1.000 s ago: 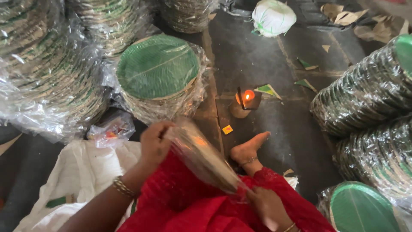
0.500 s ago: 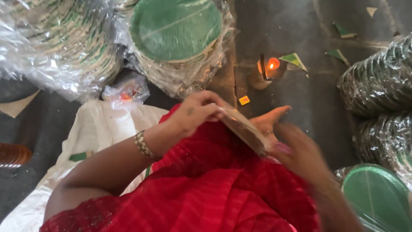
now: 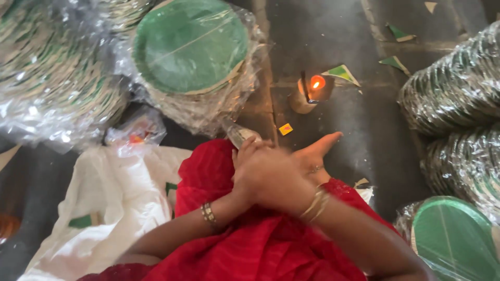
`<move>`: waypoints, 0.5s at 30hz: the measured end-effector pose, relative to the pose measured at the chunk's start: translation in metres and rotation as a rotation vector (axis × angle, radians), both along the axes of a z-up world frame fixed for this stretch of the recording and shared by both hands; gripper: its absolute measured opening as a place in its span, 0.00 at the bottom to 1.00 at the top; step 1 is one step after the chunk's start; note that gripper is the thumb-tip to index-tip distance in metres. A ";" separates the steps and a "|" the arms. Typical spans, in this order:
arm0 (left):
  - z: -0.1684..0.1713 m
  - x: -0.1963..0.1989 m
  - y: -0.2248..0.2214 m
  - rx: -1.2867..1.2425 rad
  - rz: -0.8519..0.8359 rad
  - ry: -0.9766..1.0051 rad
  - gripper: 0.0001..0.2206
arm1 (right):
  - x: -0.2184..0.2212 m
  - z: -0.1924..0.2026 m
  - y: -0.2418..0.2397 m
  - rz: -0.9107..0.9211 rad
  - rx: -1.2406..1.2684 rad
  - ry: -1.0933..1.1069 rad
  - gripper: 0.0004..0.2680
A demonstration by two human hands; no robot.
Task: The person wraps stacks of paper plates in plastic film by hand while sitting on the floor, occasionally using the heat from a candle to seal the plastic.
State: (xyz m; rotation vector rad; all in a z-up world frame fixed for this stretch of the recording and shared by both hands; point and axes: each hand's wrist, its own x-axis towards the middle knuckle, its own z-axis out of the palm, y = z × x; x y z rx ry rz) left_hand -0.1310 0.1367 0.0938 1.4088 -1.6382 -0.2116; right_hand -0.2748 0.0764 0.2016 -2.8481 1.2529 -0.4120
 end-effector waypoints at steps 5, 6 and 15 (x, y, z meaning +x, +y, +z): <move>0.006 -0.022 -0.061 -0.080 -0.149 0.153 0.10 | -0.080 -0.090 -0.068 -0.199 0.233 -0.103 0.11; 0.003 -0.033 -0.082 -0.099 -0.178 0.106 0.08 | -0.101 -0.122 -0.081 -0.243 0.466 -0.343 0.14; -0.040 -0.081 -0.276 0.028 -0.038 0.090 0.12 | -0.185 -0.210 -0.038 -0.473 1.258 -1.534 0.20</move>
